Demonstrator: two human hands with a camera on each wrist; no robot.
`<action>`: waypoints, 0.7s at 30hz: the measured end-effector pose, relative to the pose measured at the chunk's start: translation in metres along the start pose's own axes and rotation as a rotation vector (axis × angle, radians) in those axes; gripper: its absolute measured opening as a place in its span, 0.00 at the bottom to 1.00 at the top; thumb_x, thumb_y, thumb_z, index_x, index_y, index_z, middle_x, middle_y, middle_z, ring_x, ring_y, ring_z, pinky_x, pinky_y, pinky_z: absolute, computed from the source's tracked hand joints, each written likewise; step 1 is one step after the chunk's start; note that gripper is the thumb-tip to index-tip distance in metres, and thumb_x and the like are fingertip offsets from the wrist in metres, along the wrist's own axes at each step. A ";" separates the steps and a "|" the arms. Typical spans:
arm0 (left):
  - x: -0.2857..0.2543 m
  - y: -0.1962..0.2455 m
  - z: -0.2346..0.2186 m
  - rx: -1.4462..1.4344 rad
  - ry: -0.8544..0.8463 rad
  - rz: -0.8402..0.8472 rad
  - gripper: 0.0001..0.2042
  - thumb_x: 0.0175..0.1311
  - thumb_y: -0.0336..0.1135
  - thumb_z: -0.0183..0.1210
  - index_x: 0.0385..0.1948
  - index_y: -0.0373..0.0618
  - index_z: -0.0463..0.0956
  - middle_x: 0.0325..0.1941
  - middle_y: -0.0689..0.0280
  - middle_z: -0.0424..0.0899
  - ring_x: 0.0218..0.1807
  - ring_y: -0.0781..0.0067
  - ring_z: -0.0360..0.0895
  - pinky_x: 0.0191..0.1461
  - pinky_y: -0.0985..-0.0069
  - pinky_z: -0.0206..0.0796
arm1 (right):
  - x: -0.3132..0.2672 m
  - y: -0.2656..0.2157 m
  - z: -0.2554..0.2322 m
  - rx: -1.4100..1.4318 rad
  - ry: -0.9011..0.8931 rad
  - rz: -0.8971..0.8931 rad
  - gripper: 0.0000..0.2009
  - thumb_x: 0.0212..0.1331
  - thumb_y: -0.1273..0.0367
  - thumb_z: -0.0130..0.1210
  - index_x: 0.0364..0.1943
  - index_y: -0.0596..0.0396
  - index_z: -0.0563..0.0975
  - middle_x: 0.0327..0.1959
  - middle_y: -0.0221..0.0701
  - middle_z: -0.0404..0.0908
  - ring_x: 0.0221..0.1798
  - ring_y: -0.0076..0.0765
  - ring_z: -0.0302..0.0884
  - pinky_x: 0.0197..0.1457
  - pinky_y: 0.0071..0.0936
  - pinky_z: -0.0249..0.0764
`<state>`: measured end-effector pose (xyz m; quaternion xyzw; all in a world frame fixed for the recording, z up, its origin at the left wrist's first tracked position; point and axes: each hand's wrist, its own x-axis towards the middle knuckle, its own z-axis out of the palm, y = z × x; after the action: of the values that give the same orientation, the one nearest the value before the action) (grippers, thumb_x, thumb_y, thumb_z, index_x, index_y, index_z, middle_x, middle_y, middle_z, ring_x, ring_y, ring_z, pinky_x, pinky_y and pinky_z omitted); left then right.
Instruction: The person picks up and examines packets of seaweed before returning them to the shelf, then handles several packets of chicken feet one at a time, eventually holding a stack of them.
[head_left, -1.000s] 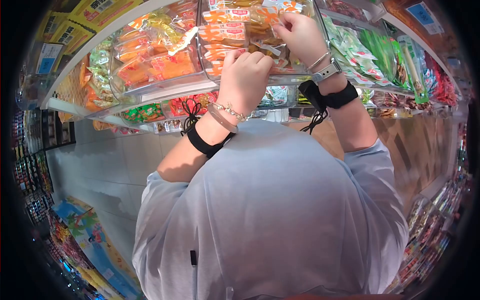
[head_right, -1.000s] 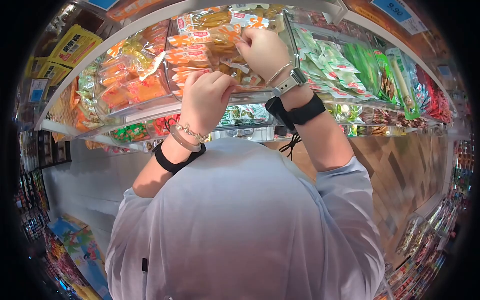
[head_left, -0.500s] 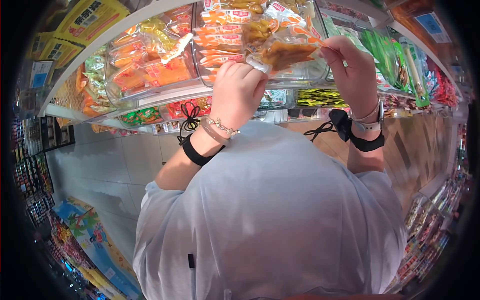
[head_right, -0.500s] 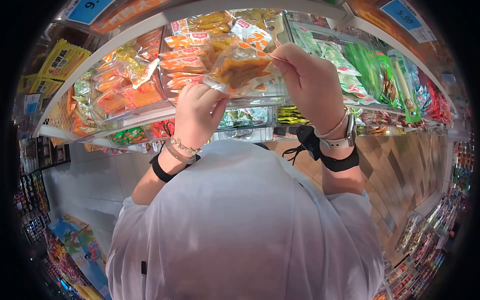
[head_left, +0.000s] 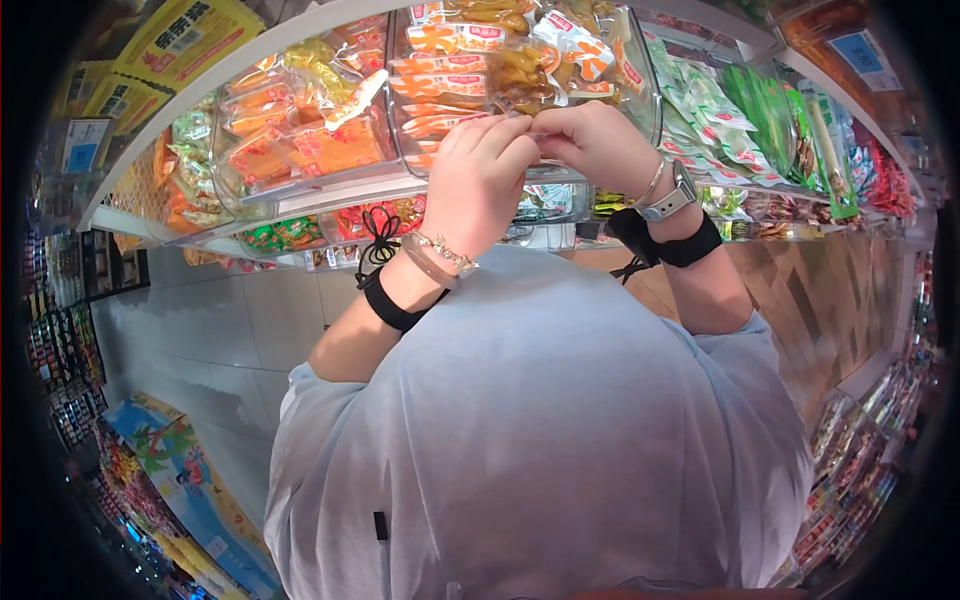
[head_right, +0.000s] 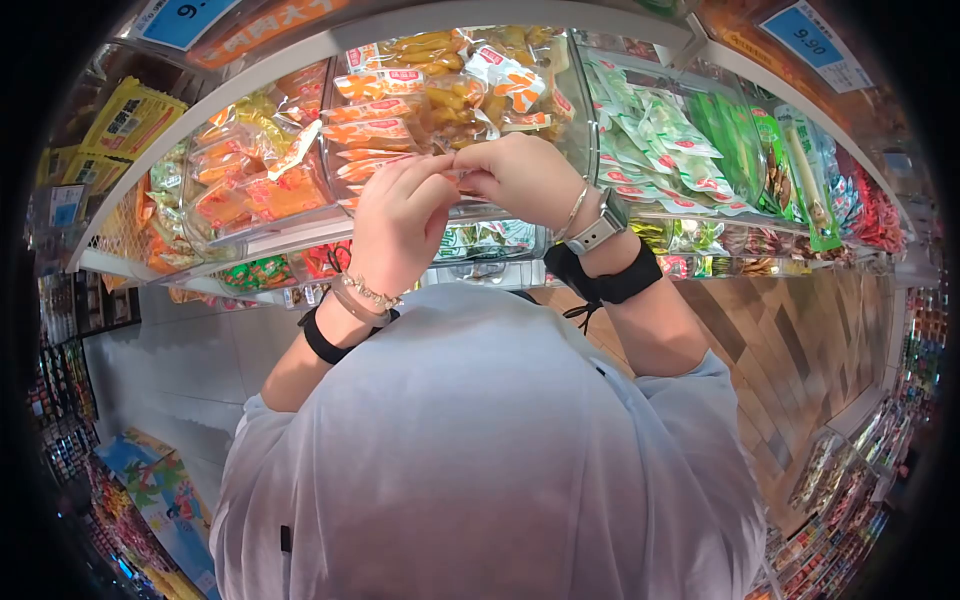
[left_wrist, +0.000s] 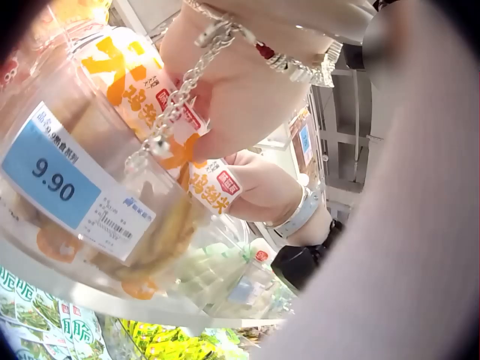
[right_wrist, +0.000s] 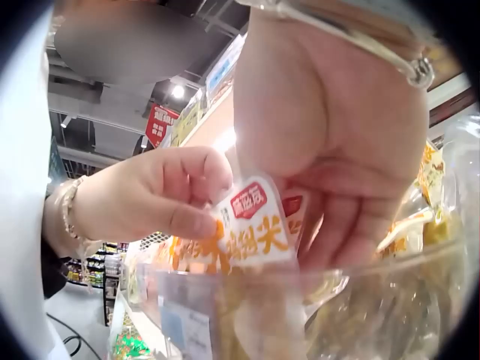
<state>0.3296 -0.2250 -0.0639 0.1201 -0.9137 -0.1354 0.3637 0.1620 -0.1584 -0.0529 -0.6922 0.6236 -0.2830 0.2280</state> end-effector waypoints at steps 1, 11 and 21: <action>0.001 0.000 -0.001 0.010 -0.037 -0.053 0.08 0.42 0.23 0.57 0.26 0.45 0.74 0.29 0.64 0.76 0.34 0.63 0.73 0.40 0.68 0.63 | 0.002 0.002 -0.004 0.017 -0.048 -0.002 0.08 0.52 0.65 0.53 0.28 0.55 0.75 0.21 0.35 0.77 0.23 0.37 0.74 0.27 0.29 0.68; 0.000 0.001 0.000 0.055 -0.045 -0.067 0.05 0.43 0.25 0.57 0.23 0.48 0.75 0.21 0.67 0.72 0.30 0.65 0.71 0.38 0.70 0.61 | 0.031 0.014 -0.006 -0.169 0.267 0.261 0.14 0.47 0.61 0.55 0.26 0.60 0.74 0.21 0.38 0.77 0.25 0.41 0.75 0.30 0.33 0.70; -0.001 0.002 -0.002 0.050 -0.053 -0.079 0.04 0.44 0.26 0.57 0.22 0.48 0.75 0.21 0.68 0.70 0.29 0.66 0.70 0.36 0.71 0.60 | -0.009 -0.010 -0.033 -0.149 0.662 0.317 0.09 0.48 0.67 0.49 0.26 0.61 0.74 0.19 0.39 0.75 0.24 0.42 0.74 0.28 0.31 0.69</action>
<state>0.3314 -0.2229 -0.0619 0.1614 -0.9208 -0.1300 0.3305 0.1464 -0.1471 -0.0224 -0.4728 0.7819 -0.4064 0.0039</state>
